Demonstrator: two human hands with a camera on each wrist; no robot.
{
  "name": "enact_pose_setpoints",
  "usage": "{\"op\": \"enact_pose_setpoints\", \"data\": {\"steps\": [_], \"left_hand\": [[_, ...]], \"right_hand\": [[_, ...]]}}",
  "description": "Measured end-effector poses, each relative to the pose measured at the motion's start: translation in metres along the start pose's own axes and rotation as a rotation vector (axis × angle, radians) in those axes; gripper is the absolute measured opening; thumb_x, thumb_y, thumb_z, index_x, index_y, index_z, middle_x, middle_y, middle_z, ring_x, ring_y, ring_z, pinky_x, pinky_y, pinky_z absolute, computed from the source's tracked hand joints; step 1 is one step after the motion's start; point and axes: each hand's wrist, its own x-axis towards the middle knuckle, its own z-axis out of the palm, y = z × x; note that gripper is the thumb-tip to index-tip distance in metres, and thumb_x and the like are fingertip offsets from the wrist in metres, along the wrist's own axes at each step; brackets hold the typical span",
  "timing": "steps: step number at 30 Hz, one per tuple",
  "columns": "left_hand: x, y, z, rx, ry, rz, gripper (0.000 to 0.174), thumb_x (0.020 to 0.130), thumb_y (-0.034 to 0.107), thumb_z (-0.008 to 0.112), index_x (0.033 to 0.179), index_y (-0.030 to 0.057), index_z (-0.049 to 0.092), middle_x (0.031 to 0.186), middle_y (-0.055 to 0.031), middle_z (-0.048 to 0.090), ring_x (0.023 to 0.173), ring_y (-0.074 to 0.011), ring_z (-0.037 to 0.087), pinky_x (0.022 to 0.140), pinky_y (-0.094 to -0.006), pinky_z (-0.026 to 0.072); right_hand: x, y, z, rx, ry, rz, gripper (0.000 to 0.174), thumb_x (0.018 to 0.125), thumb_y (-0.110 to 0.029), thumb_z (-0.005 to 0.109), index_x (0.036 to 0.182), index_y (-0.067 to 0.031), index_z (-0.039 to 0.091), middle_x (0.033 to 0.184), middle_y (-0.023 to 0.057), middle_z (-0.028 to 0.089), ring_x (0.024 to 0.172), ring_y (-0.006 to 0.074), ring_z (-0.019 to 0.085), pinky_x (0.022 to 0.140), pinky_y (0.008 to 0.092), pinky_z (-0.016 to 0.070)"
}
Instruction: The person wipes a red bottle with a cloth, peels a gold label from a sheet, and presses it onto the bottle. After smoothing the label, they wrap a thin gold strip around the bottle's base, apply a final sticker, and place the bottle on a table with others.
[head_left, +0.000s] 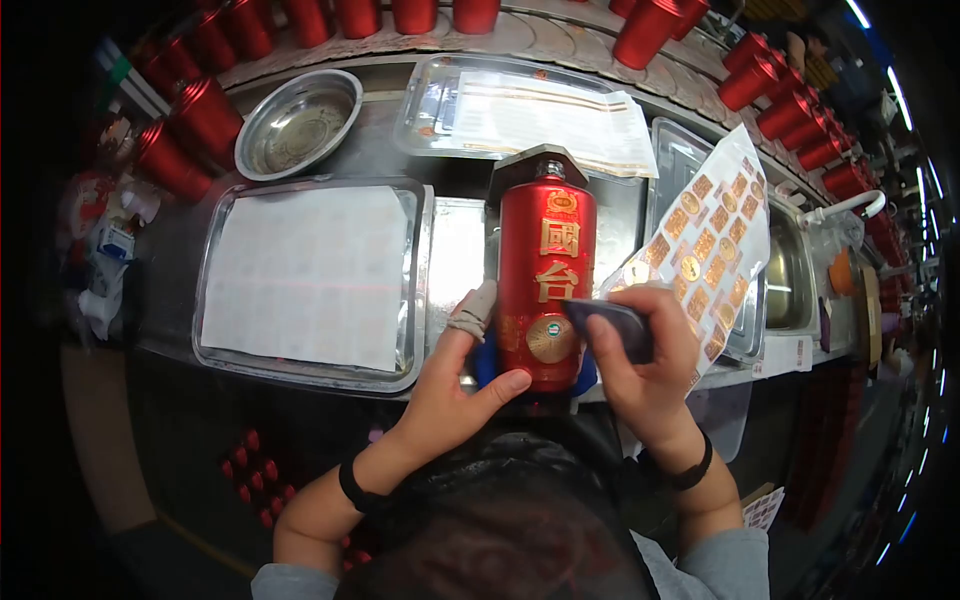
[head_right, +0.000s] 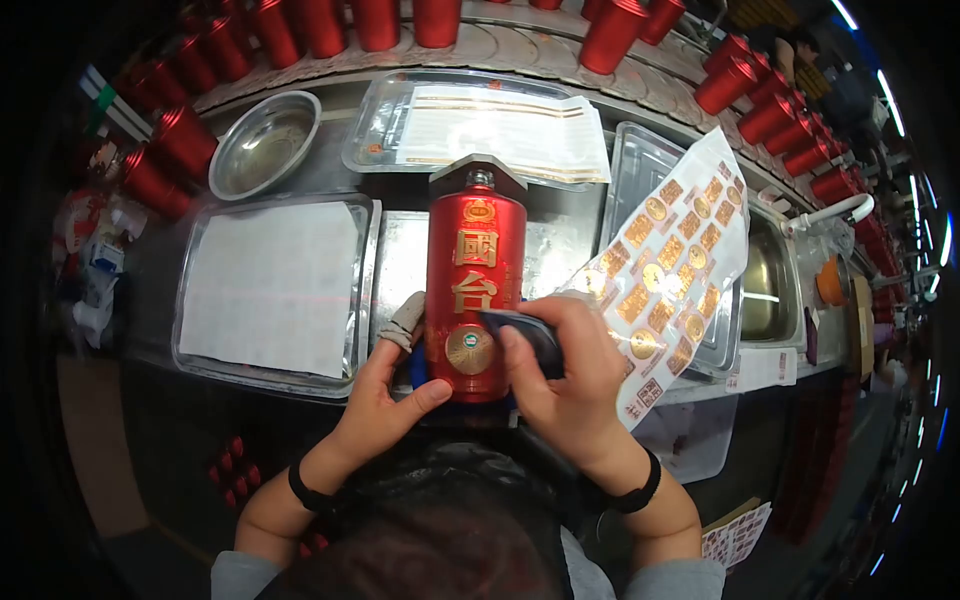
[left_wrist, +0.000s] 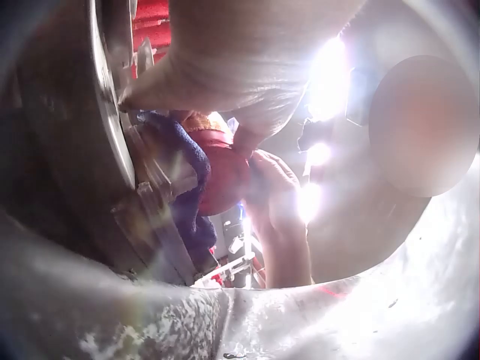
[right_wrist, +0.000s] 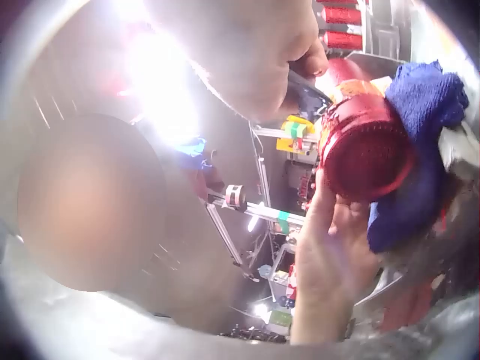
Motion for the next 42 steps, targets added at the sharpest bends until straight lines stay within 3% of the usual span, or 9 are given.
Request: {"op": "enact_pose_setpoints", "data": {"steps": [2,6,9,13,17,29,32,38,42], "left_hand": [[-0.001,0.001,-0.003,0.007,0.008,0.009,0.085,0.088,0.022,0.075,0.151,-0.0061,0.026,0.154,-0.022,0.033,0.145,-0.0283,0.03,0.117,-0.0373,0.0255],[0.001,0.001,0.0,-0.022,0.001,0.015,0.083,0.088,0.022,0.074,0.151,-0.0056,0.027,0.154,-0.0209,0.033,0.145,-0.0272,0.031,0.117,-0.0368,0.0255],[0.001,0.0,-0.003,-0.017,0.003,0.022,0.083,0.089,0.022,0.074,0.151,-0.0049,0.027,0.154,-0.0201,0.034,0.144,-0.0267,0.031,0.116,-0.0366,0.0259],[0.001,0.004,-0.001,-0.073,-0.015,-0.017,0.083,0.089,0.022,0.073,0.151,-0.0044,0.026,0.153,-0.0192,0.035,0.144,-0.0264,0.032,0.116,-0.0364,0.0259],[0.0,-0.001,-0.003,-0.061,-0.016,0.014,0.08,0.091,0.021,0.071,0.151,-0.0049,0.027,0.155,-0.0196,0.033,0.145,-0.0262,0.03,0.117,-0.0363,0.0241],[-0.001,-0.007,-0.01,-0.086,-0.065,0.018,0.071,0.095,0.014,0.064,0.152,-0.0049,0.026,0.157,-0.018,0.031,0.147,-0.0244,0.026,0.119,-0.0364,0.0209],[-0.002,-0.014,-0.012,-0.101,-0.072,0.006,0.066,0.097,0.012,0.059,0.152,-0.0043,0.026,0.158,-0.0177,0.03,0.148,-0.0238,0.024,0.119,-0.036,0.0204],[-0.004,-0.008,-0.01,-0.273,-0.024,-0.051,0.063,0.098,0.014,0.058,0.151,-0.0042,0.03,0.157,-0.0187,0.032,0.149,-0.0257,0.022,0.119,-0.0364,0.0183],[-0.003,-0.007,-0.008,-0.043,-0.022,0.016,0.07,0.094,0.02,0.066,0.15,-0.0039,0.032,0.154,-0.0212,0.036,0.148,-0.0303,0.025,0.118,-0.0374,0.0212]], "right_hand": [[-0.001,-0.001,-0.002,0.015,-0.023,0.002,0.022,0.077,0.001,0.075,0.097,-0.0013,0.066,0.086,0.0106,0.065,0.073,0.0247,0.062,0.066,0.034,0.0491],[-0.009,0.004,-0.012,0.01,-0.225,-0.367,0.04,0.059,0.005,0.074,0.097,-0.005,0.071,0.087,0.0058,0.064,0.079,0.0266,0.06,0.071,0.0376,0.0485],[-0.024,0.004,-0.021,0.137,-0.346,-0.321,0.04,0.056,0.003,0.074,0.094,-0.0058,0.073,0.088,0.0062,0.065,0.078,0.0264,0.06,0.071,0.0369,0.0486],[-0.026,-0.002,-0.024,0.09,-0.226,-0.243,0.04,0.057,0.002,0.075,0.096,-0.0067,0.074,0.09,0.0049,0.065,0.078,0.0258,0.06,0.069,0.0363,0.0478],[-0.028,-0.004,-0.015,0.07,-0.302,-0.421,0.036,0.058,0.004,0.078,0.092,-0.0081,0.073,0.086,0.0043,0.067,0.074,0.0234,0.058,0.068,0.0333,0.0459],[-0.033,-0.023,0.003,-0.154,-0.169,-0.483,0.033,0.062,-0.009,0.077,0.095,-0.0109,0.074,0.086,0.0006,0.06,0.081,0.0205,0.057,0.067,0.0344,0.0448],[-0.034,-0.026,0.017,-0.217,-0.295,-0.655,0.03,0.064,-0.01,0.076,0.094,-0.0108,0.073,0.09,0.0004,0.063,0.082,0.0196,0.058,0.069,0.0338,0.044],[-0.035,-0.025,0.019,-0.176,-0.28,-0.642,0.03,0.064,-0.01,0.076,0.094,-0.011,0.073,0.087,-0.0012,0.06,0.084,0.0187,0.059,0.068,0.0339,0.0434],[-0.031,-0.023,0.006,-0.09,-0.233,-0.514,0.029,0.061,-0.009,0.077,0.09,-0.0107,0.074,0.092,0.0004,0.064,0.082,0.0214,0.058,0.07,0.0359,0.0451]]}}
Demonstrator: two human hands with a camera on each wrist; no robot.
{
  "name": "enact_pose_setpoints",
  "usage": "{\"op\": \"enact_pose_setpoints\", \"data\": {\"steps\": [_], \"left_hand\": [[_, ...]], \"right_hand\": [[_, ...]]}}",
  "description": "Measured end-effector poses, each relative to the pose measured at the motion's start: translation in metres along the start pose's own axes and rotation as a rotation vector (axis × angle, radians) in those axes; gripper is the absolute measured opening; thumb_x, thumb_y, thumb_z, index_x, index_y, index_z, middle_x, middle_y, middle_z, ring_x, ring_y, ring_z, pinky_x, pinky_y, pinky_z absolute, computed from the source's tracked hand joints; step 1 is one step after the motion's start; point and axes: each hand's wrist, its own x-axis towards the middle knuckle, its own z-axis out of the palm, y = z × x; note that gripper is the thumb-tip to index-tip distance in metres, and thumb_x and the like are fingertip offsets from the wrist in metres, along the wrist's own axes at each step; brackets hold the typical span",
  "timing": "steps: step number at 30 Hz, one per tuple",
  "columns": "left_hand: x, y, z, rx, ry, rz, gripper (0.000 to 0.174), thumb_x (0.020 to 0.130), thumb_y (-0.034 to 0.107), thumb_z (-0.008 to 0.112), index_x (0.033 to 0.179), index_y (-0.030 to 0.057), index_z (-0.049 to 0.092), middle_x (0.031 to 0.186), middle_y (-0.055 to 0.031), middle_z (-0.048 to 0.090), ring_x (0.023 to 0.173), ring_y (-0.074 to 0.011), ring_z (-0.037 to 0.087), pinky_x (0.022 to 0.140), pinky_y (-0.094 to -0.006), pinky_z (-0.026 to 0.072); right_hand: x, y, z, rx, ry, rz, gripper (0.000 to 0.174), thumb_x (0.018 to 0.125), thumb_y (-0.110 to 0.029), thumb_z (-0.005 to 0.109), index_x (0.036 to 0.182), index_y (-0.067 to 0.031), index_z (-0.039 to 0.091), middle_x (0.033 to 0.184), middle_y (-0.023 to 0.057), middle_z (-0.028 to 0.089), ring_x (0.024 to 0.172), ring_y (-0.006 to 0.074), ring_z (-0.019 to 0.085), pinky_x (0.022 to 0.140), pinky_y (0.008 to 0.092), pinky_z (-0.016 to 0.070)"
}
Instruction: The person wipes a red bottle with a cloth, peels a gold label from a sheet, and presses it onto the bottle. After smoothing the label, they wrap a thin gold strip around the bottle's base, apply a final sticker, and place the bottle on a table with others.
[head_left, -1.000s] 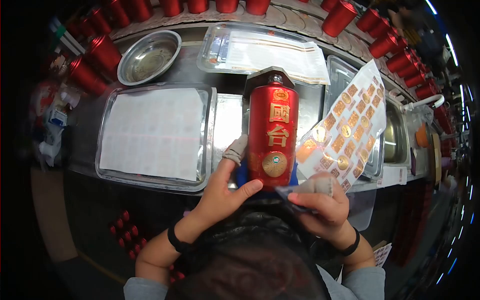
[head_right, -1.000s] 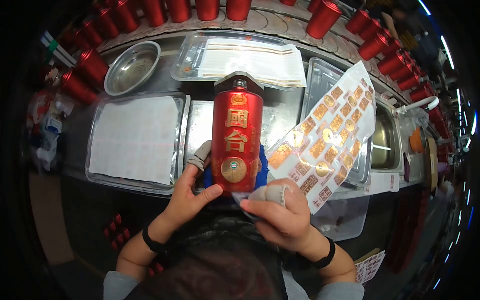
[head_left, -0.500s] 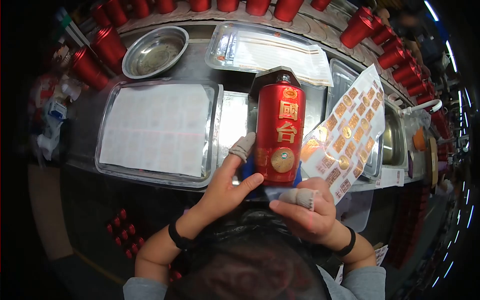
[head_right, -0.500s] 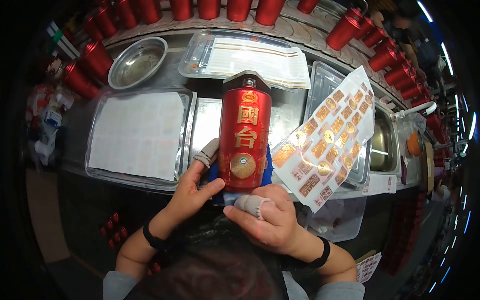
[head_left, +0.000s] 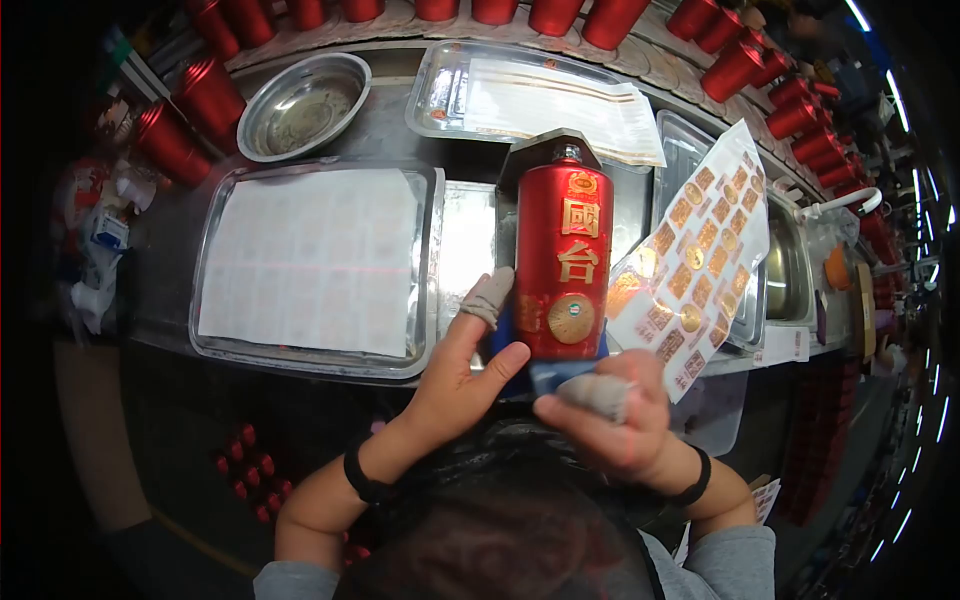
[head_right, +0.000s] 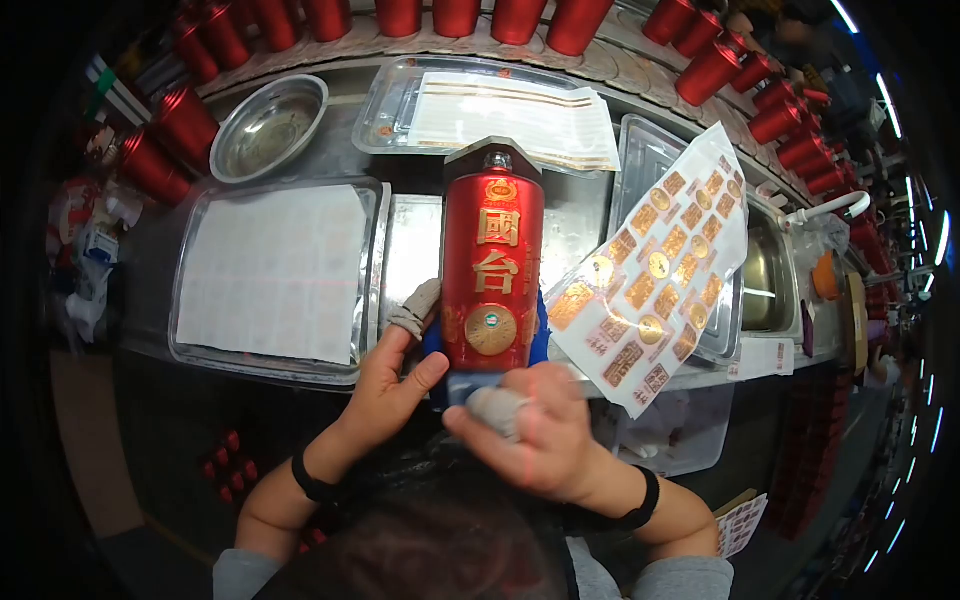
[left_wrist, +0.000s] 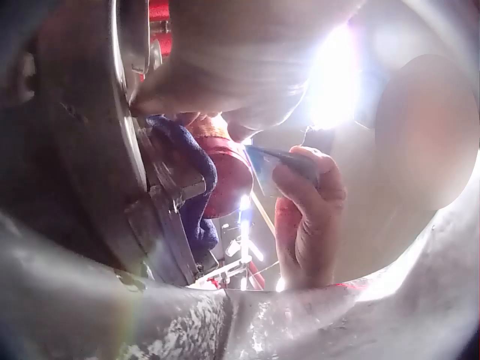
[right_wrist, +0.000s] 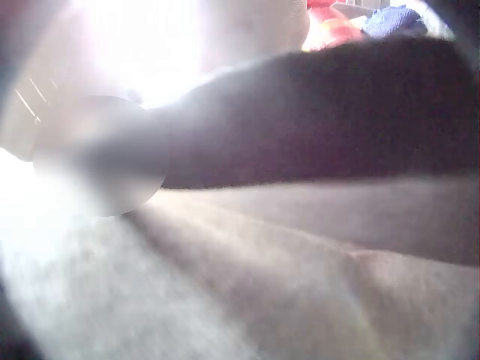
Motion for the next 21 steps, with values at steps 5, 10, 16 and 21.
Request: {"op": "enact_pose_setpoints", "data": {"steps": [5,10,16,21], "left_hand": [[0.002,0.003,0.008,0.088,0.054,0.021,0.08,0.088,0.025,0.074,0.149,-0.0051,0.032,0.152,-0.0238,0.036,0.145,-0.0313,0.03,0.116,-0.0382,0.0259],[0.002,0.004,0.009,0.094,0.056,0.007,0.082,0.087,0.024,0.075,0.148,-0.0073,0.031,0.152,-0.0232,0.036,0.144,-0.0305,0.032,0.116,-0.0377,0.0273],[0.001,0.016,0.007,0.604,0.115,0.3,0.069,0.087,0.03,0.073,0.144,0.0018,0.047,0.151,-0.025,0.038,0.143,-0.0417,0.032,0.114,-0.0505,0.0249],[-0.002,0.026,0.009,0.854,0.033,0.334,0.057,0.088,0.037,0.068,0.137,0.0085,0.058,0.154,-0.0256,0.034,0.142,-0.0441,0.032,0.113,-0.0623,0.0152]], "right_hand": [[-0.026,0.016,-0.012,0.264,-0.017,0.152,0.03,0.06,-0.004,0.077,0.09,-0.0108,0.075,0.087,0.0025,0.065,0.081,0.0246,0.057,0.072,0.0369,0.046],[-0.035,0.033,-0.015,0.398,0.084,0.331,0.033,0.059,0.005,0.076,0.09,-0.0077,0.074,0.085,0.0052,0.066,0.082,0.0263,0.058,0.073,0.0358,0.0472],[-0.052,0.038,-0.016,0.702,0.175,0.559,0.028,0.066,0.007,0.074,0.091,-0.0069,0.074,0.085,0.008,0.066,0.083,0.0257,0.06,0.073,0.0348,0.0476],[-0.058,0.045,-0.014,0.611,0.117,0.441,0.024,0.069,0.006,0.077,0.09,-0.0039,0.072,0.084,0.0079,0.066,0.079,0.0232,0.061,0.07,0.0327,0.0466]]}}
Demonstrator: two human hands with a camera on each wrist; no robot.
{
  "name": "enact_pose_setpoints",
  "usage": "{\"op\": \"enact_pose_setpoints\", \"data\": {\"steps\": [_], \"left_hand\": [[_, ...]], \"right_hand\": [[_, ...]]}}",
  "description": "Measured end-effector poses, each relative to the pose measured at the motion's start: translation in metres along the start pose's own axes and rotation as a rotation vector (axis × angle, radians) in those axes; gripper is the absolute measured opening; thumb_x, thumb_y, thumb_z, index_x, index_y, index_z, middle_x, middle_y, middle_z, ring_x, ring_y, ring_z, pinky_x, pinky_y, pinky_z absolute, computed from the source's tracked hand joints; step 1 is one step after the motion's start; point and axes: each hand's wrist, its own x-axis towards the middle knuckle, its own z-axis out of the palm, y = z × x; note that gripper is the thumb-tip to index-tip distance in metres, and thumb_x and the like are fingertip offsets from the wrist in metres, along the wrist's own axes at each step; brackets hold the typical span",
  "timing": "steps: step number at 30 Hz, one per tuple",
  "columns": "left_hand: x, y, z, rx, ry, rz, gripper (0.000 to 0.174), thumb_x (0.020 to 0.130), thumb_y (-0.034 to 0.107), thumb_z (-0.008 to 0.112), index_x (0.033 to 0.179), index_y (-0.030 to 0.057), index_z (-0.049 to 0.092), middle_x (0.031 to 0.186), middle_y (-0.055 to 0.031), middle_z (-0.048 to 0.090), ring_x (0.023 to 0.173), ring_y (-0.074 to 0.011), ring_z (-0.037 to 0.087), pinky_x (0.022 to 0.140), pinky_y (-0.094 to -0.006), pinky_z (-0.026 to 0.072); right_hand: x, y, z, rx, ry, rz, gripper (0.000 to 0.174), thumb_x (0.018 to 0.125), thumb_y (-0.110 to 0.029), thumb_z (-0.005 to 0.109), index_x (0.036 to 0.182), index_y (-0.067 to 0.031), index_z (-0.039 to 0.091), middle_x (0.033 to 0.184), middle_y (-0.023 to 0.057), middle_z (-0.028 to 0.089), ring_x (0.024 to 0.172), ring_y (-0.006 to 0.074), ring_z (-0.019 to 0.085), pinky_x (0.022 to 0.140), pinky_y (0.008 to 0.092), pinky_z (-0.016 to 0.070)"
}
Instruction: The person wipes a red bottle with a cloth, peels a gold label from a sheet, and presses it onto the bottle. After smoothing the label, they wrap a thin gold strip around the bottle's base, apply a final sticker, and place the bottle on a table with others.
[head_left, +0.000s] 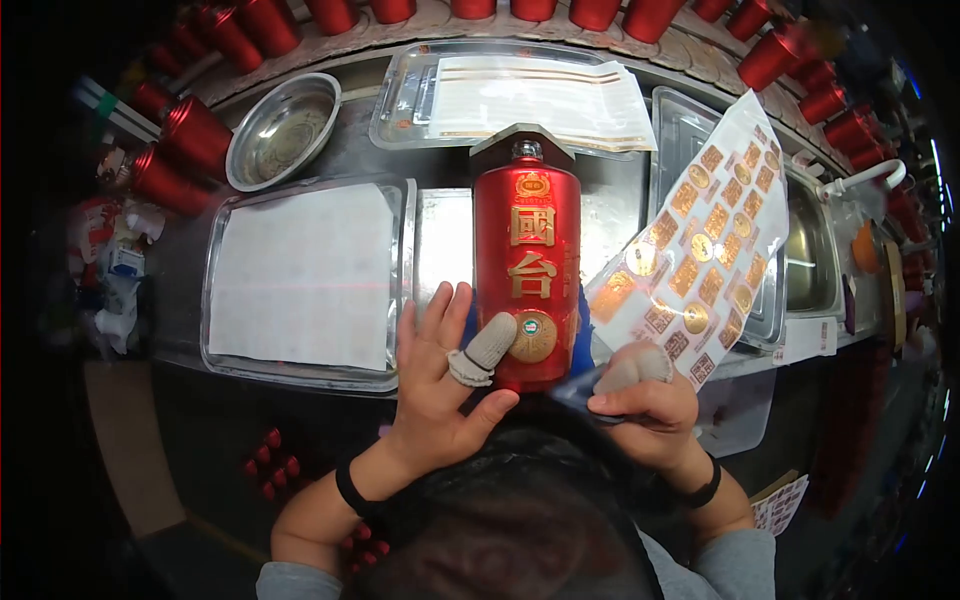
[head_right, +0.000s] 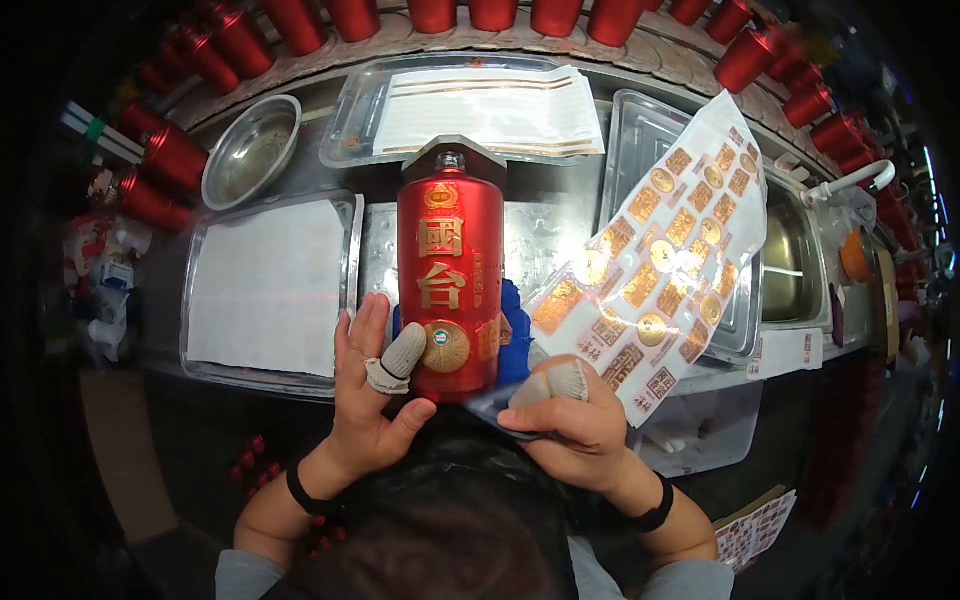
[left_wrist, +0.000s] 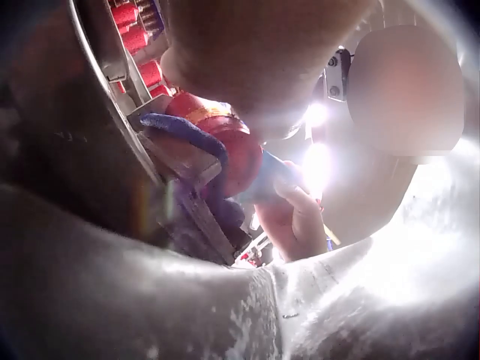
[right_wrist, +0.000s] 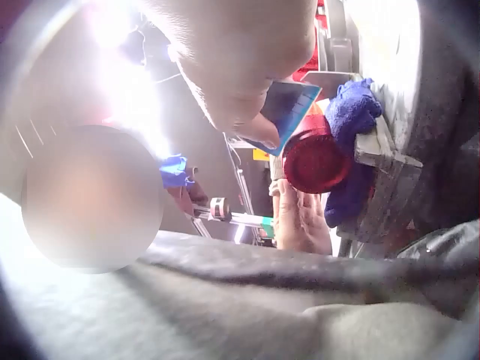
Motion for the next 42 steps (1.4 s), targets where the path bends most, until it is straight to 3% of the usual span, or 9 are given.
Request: {"op": "enact_pose_setpoints", "data": {"steps": [6,11,14,15,19,23,27,37,42], "left_hand": [[0.017,0.011,-0.004,0.124,-0.021,0.035,0.051,0.088,0.036,0.067,0.133,0.0134,0.062,0.154,-0.0238,0.036,0.142,-0.0414,0.033,0.112,-0.0638,0.0112],[0.012,0.016,-0.005,0.216,-0.075,0.114,0.043,0.087,0.035,0.067,0.128,0.0221,0.067,0.154,-0.0209,0.037,0.144,-0.0386,0.032,0.113,-0.0634,0.0087],[0.004,0.017,-0.002,0.254,-0.114,0.16,0.039,0.089,0.037,0.064,0.126,0.0239,0.068,0.155,-0.0226,0.034,0.147,-0.0386,0.027,0.115,-0.0607,0.0006],[0.004,0.022,0.003,0.189,-0.07,0.106,0.04,0.084,0.035,0.069,0.123,0.0287,0.069,0.154,-0.0112,0.042,0.144,-0.0323,0.034,0.114,-0.0618,0.0012],[-0.002,0.033,0.016,0.333,-0.048,0.153,0.036,0.083,0.034,0.069,0.119,0.0311,0.07,0.153,-0.0053,0.044,0.146,-0.0293,0.032,0.115,-0.062,-0.004],[-0.01,0.027,0.014,0.308,0.051,0.129,0.04,0.083,0.034,0.07,0.123,0.0336,0.069,0.154,-0.0106,0.04,0.148,-0.0304,0.027,0.115,-0.0616,-0.0062],[-0.028,0.018,0.001,0.282,-0.032,0.032,0.04,0.084,0.029,0.071,0.124,0.0247,0.07,0.158,-0.0247,0.027,0.148,-0.043,0.019,0.113,-0.0645,-0.0041],[-0.038,0.009,0.0,0.075,0.033,-0.11,0.043,0.082,0.03,0.073,0.124,0.0195,0.07,0.157,-0.0232,0.03,0.147,-0.0396,0.026,0.115,-0.0619,-0.002],[-0.015,0.012,-0.007,0.166,0.007,0.015,0.043,0.089,0.035,0.065,0.126,0.0122,0.068,0.158,-0.0276,0.025,0.148,-0.0414,0.022,0.115,-0.061,-0.0036]], "right_hand": [[-0.018,-0.004,0.005,0.169,0.236,0.382,0.025,0.072,-0.001,0.082,0.091,-0.0028,0.066,0.085,0.0063,0.064,0.076,0.0139,0.059,0.07,0.0247,0.0452],[-0.004,-0.004,0.011,0.579,0.401,0.582,0.012,0.086,-0.011,0.069,0.088,-0.0025,0.06,0.084,-0.001,0.057,0.075,0.0075,0.051,0.07,0.0213,0.042],[-0.011,0.005,0.001,0.469,0.177,0.719,0.009,0.087,-0.009,0.066,0.085,-0.0031,0.06,0.078,-0.0025,0.056,0.072,0.0049,0.05,0.066,0.0209,0.0399],[-0.001,-0.005,0.007,0.295,0.131,0.702,0.01,0.089,-0.008,0.064,0.081,-0.0039,0.059,0.074,-0.0041,0.055,0.069,0.003,0.047,0.063,0.0214,0.0381],[0.0,-0.001,0.022,0.277,0.109,0.685,0.011,0.09,-0.008,0.064,0.082,-0.0037,0.058,0.073,-0.0051,0.054,0.068,0.0024,0.046,0.062,0.021,0.0367],[-0.006,0.001,0.018,0.243,0.14,0.691,0.012,0.09,-0.011,0.065,0.084,-0.0037,0.058,0.074,-0.0061,0.052,0.068,0.0017,0.044,0.06,0.0205,0.0357],[0.003,-0.007,0.026,0.15,0.121,0.654,0.018,0.09,-0.016,0.07,0.085,-0.0045,0.057,0.073,-0.0063,0.052,0.068,0.0023,0.044,0.06,0.021,0.0359],[0.006,0.005,0.025,0.221,0.062,0.653,0.019,0.09,-0.019,0.071,0.085,-0.0054,0.058,0.073,-0.0064,0.052,0.067,0.0019,0.042,0.059,0.0201,0.0338],[0.007,0.001,0.018,0.342,0.126,0.748,0.015,0.092,-0.017,0.066,0.086,-0.004,0.061,0.077,-0.0043,0.057,0.073,0.0036,0.048,0.067,0.0206,0.0384]]}}
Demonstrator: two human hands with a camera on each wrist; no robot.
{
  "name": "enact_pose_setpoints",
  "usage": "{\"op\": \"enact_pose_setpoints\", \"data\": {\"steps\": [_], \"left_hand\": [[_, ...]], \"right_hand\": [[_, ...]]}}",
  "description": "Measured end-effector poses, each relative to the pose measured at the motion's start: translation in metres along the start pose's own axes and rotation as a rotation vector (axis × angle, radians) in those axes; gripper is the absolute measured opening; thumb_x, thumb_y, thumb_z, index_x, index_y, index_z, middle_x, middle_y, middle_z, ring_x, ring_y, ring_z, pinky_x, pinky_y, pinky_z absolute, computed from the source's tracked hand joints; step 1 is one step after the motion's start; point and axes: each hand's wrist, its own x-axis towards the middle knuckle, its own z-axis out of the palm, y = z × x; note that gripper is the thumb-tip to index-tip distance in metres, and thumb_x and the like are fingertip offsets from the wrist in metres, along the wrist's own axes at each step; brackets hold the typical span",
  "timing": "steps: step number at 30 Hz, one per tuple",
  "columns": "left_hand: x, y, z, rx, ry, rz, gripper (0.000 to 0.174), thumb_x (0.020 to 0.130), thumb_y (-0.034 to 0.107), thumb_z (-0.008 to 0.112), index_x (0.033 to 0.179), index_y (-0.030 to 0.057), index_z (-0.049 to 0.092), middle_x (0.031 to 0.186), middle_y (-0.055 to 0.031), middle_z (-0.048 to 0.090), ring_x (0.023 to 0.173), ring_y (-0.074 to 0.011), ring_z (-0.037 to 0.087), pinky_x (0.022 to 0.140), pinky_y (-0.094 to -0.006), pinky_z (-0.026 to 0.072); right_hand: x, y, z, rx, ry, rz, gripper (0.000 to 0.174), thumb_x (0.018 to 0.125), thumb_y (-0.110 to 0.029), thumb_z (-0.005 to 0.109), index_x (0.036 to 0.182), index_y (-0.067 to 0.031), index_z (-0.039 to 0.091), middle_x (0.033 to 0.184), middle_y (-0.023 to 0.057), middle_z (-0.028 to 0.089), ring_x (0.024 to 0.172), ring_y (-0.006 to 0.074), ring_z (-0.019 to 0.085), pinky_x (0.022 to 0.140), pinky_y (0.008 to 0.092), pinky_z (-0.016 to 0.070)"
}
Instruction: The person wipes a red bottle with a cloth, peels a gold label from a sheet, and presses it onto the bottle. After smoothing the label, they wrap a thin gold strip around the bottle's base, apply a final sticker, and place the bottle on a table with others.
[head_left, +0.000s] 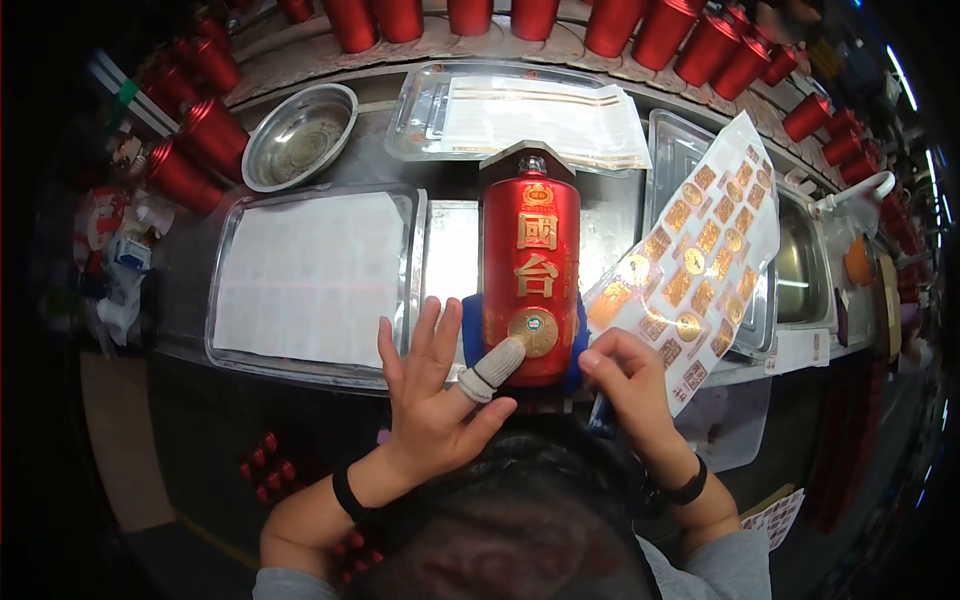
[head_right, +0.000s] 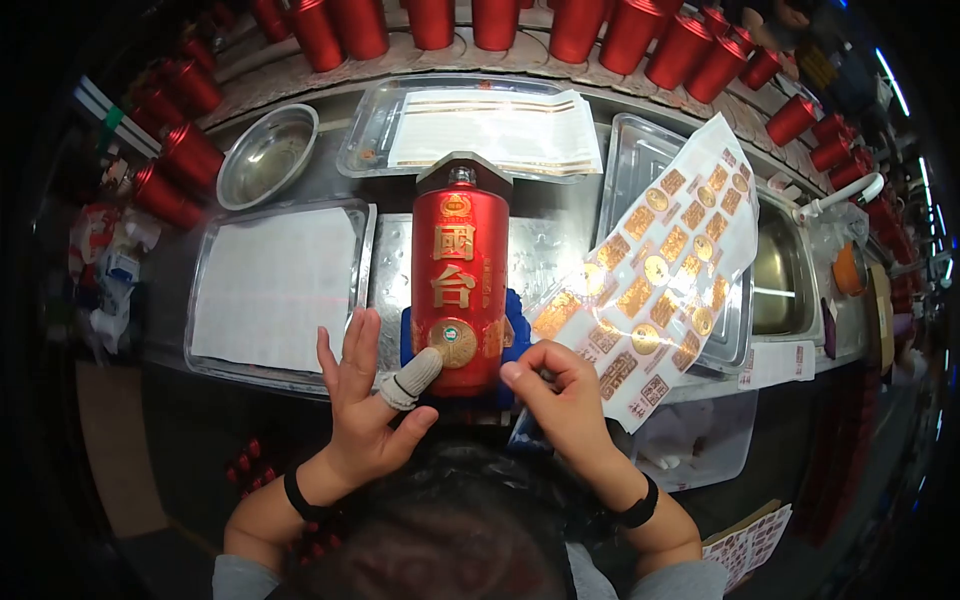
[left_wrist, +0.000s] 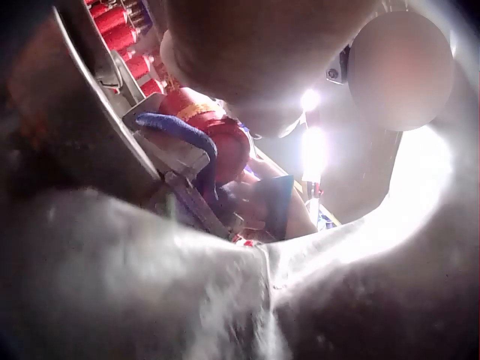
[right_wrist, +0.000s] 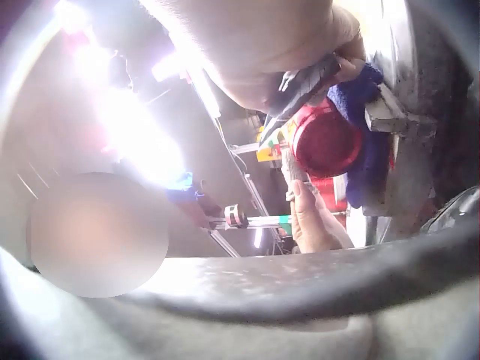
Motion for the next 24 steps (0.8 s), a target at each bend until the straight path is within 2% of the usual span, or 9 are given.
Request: {"op": "enact_pose_setpoints", "data": {"steps": [3,6,7,14,18,19,22,23,24], "left_hand": [[0.017,0.0,-0.005,0.029,-0.013,0.011,0.043,0.09,0.035,0.065,0.126,0.0122,0.068,0.157,-0.0277,0.026,0.148,-0.0411,0.022,0.114,-0.0615,-0.0031],[0.032,0.001,-0.006,0.019,-0.016,0.01,0.042,0.09,0.035,0.065,0.125,0.0128,0.069,0.157,-0.0262,0.028,0.148,-0.0403,0.023,0.114,-0.062,-0.0026],[0.037,0.001,-0.005,0.009,-0.015,0.011,0.041,0.09,0.035,0.065,0.124,0.0136,0.069,0.157,-0.0253,0.028,0.148,-0.0398,0.023,0.114,-0.0619,-0.0026],[0.035,0.009,-0.001,0.0,-0.088,0.099,0.039,0.089,0.035,0.066,0.126,0.022,0.068,0.157,-0.0209,0.032,0.148,-0.0371,0.024,0.115,-0.0596,-0.0046],[0.017,-0.003,0.006,-0.24,-0.014,0.084,0.061,0.077,0.036,0.08,0.132,0.0142,0.063,0.158,-0.0246,0.027,0.148,-0.0372,0.023,0.116,-0.0598,0.0053],[0.019,-0.001,0.005,-0.248,0.085,0.042,0.079,0.07,0.033,0.084,0.139,0.0086,0.055,0.152,-0.0237,0.038,0.143,-0.0396,0.032,0.117,-0.0586,0.0103],[0.03,-0.012,0.016,-0.323,0.025,-0.08,0.104,0.068,0.035,0.086,0.151,0.0008,0.033,0.146,-0.0251,0.044,0.139,-0.0423,0.038,0.117,-0.0596,0.0089],[0.035,-0.018,0.023,-0.281,-0.015,-0.069,0.113,0.066,0.03,0.088,0.152,-0.0024,0.023,0.139,-0.0246,0.049,0.132,-0.0409,0.046,0.116,-0.0542,0.0222],[0.039,-0.015,0.021,-0.399,-0.036,-0.119,0.115,0.066,0.025,0.089,0.153,-0.0024,0.019,0.142,-0.0237,0.047,0.133,-0.0374,0.046,0.114,-0.0493,0.0274]], "right_hand": [[0.004,-0.002,-0.011,0.33,0.028,0.053,0.011,0.091,-0.014,0.061,0.09,-0.0032,0.062,0.089,-0.0002,0.064,0.086,0.007,0.056,0.081,0.0225,0.0418],[0.005,-0.004,-0.012,0.4,0.053,0.06,0.012,0.088,-0.012,0.06,0.097,-0.003,0.06,0.095,0.0009,0.063,0.089,0.0067,0.056,0.083,0.0226,0.0418],[0.004,-0.006,-0.013,0.417,0.012,0.068,0.022,0.085,-0.006,0.061,0.106,-0.0028,0.057,0.1,0.0022,0.062,0.09,0.0072,0.057,0.082,0.0228,0.0442],[-0.007,-0.022,-0.001,0.209,0.107,-0.09,0.033,0.081,0.003,0.061,0.113,-0.0022,0.054,0.102,0.0031,0.059,0.086,0.0063,0.058,0.079,0.0222,0.0471],[-0.009,-0.015,-0.014,0.182,0.043,-0.03,0.032,0.083,0.0,0.061,0.115,-0.0015,0.058,0.099,0.0007,0.059,0.082,0.0036,0.053,0.075,0.0199,0.0433],[-0.011,-0.014,-0.014,0.179,0.013,-0.001,0.032,0.084,0.0,0.061,0.116,-0.0014,0.059,0.098,0.0,0.059,0.081,0.003,0.052,0.074,0.0193,0.0421],[-0.02,-0.015,0.002,0.065,-0.034,-0.029,0.054,0.087,0.0,0.058,0.14,-0.0035,0.051,0.082,-0.0053,0.052,0.071,0.0013,0.046,0.067,0.0171,0.0379],[-0.019,-0.014,0.006,0.054,-0.052,-0.036,0.057,0.087,0.001,0.058,0.143,-0.0038,0.048,0.081,-0.0057,0.051,0.07,0.0011,0.046,0.066,0.0171,0.0378],[-0.018,-0.012,0.01,0.044,-0.068,-0.049,0.06,0.088,0.001,0.057,0.146,-0.0042,0.045,0.08,-0.006,0.049,0.07,0.0009,0.045,0.065,0.017,0.0377]]}}
